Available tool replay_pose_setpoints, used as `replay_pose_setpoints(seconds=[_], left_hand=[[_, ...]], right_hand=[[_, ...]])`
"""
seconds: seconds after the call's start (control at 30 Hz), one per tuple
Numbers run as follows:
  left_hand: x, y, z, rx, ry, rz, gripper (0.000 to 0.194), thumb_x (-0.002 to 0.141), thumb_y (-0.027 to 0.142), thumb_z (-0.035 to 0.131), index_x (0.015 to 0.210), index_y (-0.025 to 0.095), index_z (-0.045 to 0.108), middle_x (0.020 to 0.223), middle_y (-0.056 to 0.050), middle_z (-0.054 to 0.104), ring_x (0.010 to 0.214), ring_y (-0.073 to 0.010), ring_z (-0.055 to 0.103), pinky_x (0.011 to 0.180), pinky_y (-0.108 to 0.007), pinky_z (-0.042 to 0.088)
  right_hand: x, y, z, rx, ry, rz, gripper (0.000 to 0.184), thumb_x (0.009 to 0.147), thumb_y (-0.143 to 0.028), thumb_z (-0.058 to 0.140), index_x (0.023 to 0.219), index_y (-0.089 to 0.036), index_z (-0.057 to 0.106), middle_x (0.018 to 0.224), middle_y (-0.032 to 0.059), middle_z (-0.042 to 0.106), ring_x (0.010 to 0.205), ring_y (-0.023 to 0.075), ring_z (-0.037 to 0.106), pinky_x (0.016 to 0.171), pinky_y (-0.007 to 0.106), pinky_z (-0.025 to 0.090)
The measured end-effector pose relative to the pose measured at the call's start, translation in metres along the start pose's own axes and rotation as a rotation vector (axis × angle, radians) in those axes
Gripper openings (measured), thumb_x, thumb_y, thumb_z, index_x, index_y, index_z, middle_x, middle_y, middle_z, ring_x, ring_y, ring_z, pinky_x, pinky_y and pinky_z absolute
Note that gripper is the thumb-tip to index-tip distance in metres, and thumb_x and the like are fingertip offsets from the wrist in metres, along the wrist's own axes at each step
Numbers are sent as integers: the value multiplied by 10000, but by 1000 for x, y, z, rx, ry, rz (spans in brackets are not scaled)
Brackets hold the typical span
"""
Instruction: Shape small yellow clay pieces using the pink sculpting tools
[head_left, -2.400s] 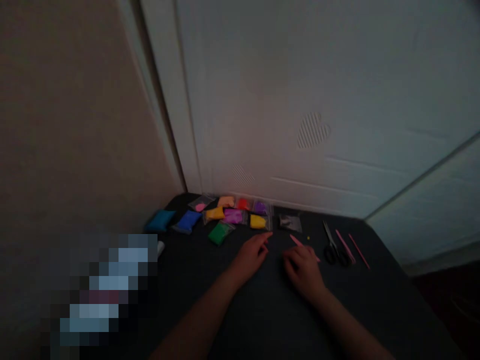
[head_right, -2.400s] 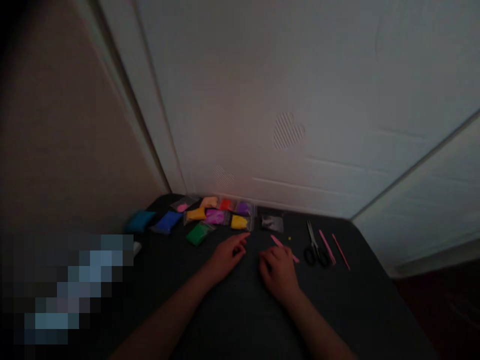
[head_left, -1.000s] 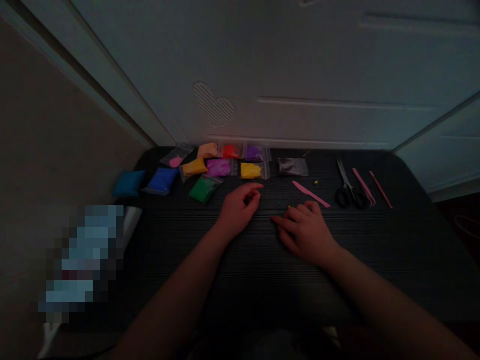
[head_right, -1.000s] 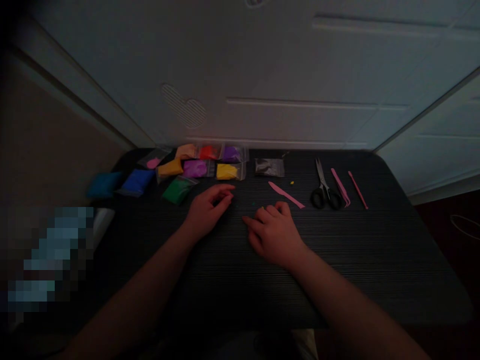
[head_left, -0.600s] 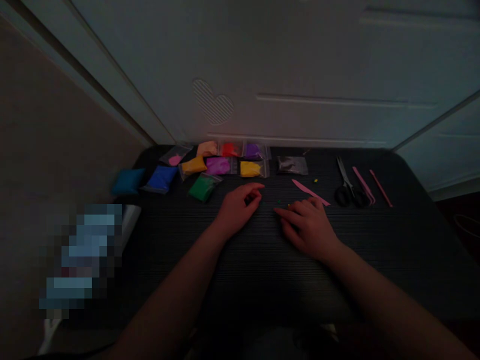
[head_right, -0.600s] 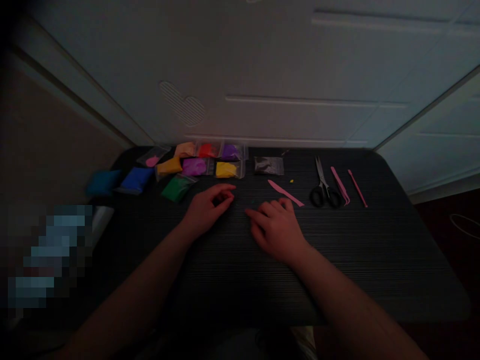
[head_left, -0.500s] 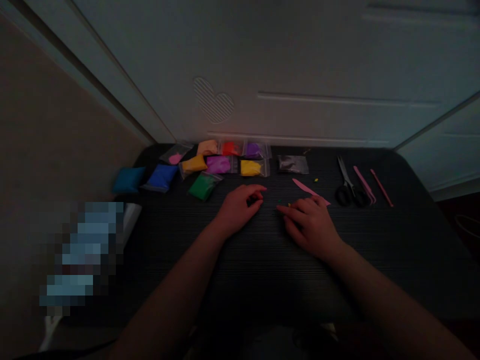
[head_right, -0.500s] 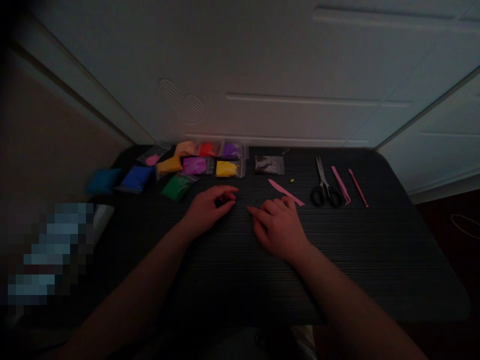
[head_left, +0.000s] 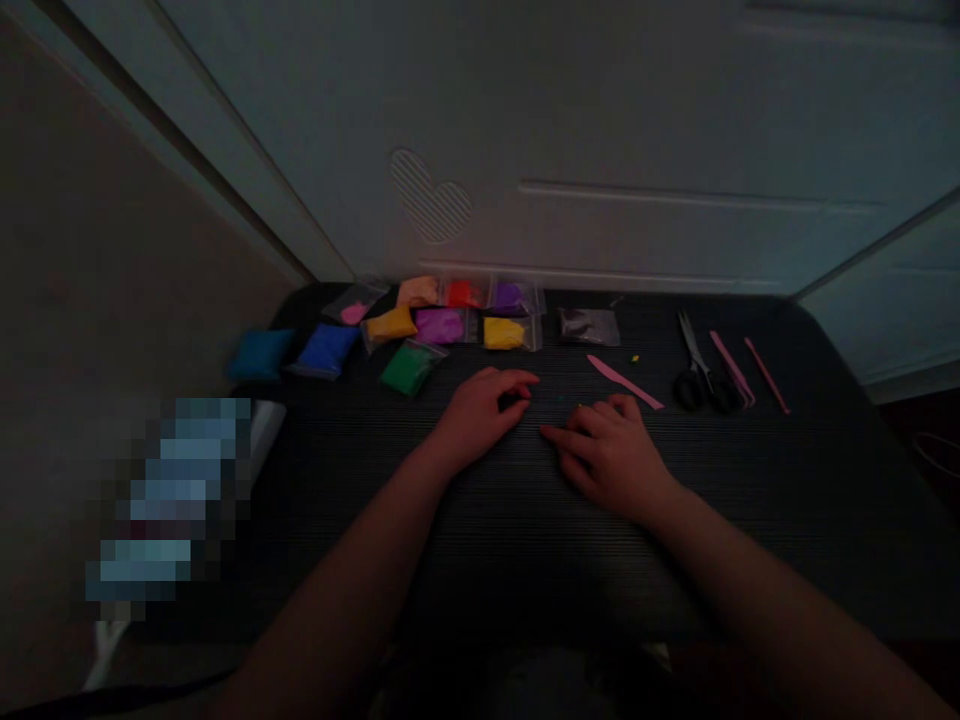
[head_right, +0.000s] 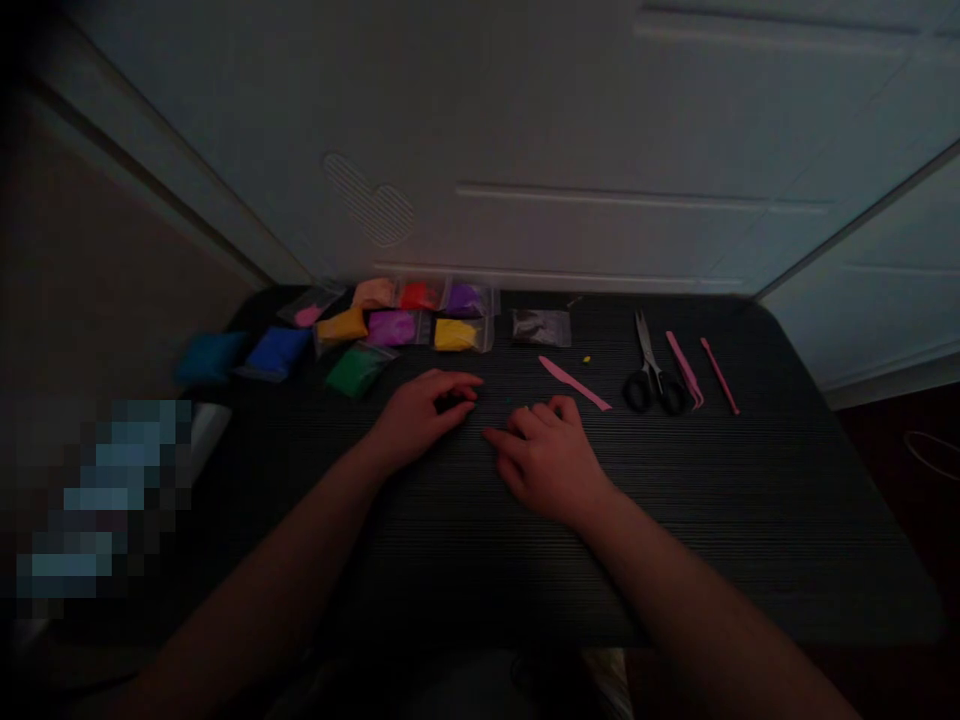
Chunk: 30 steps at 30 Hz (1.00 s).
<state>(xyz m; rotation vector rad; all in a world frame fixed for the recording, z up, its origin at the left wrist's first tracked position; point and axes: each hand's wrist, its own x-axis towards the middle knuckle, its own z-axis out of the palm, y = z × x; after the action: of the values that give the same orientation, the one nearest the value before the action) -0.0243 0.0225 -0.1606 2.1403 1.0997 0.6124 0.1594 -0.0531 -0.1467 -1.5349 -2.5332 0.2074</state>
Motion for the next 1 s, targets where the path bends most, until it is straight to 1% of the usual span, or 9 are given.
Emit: replay_pose_setpoints(seconds=[0.13,0.3,0.43,0.6,0.77,0.9,1.0], left_hand=[[0,1,0,6,6,3,305,734,164,512,1029,232,549,851,15,608,824,-131,540,767,-271,426],[1,1,0,8,-2,-3,303,738,170,510,1032,231,548,850,12,607,825,-133,542,763,-272,427],[1,1,0,13,12,-6,279,756,191,493,1027,225,553,849,3,605,823,-136,545,764,-278,429],[1,0,1,11,19,2,266,765,200,488,1022,221,553,852,3,605,828,-137,541,767,-281,427],[1,0,1,20,15,-2,268,764,207,493,1025,222,553,845,7,608,830,-140,542,769,-282,422],[1,1,1,13,15,-9,262,769,218,489,1023,228,553,846,5,604,828,-139,545,762,-280,425],[1,1,1,16,15,-11,263,766,214,490,1021,223,555,843,0,600,826,-141,544,751,-278,430]], right_hand=[[0,0,-1,-13,7,29,303,817,-279,410,1088,-251,544,827,35,534,790,181,429,790,395,209],[0,-1,-1,4,-10,-2,304,815,-279,417,1089,-250,545,832,36,535,792,177,436,795,393,206],[-1,-2,-1,-2,5,41,311,825,-274,398,1101,-238,537,841,37,536,800,179,438,796,393,211],[-1,-2,0,-1,-21,-7,298,818,-289,407,1083,-267,541,834,27,528,785,175,438,789,397,216],[0,-2,-1,-11,-9,25,312,824,-286,392,1101,-247,531,835,37,531,791,181,443,789,400,219],[0,-3,-1,-4,-24,0,302,822,-291,393,1085,-264,539,837,32,530,784,177,442,788,398,221],[-1,-3,-1,-4,-13,31,315,828,-290,384,1101,-240,532,848,42,533,806,184,447,791,396,222]])
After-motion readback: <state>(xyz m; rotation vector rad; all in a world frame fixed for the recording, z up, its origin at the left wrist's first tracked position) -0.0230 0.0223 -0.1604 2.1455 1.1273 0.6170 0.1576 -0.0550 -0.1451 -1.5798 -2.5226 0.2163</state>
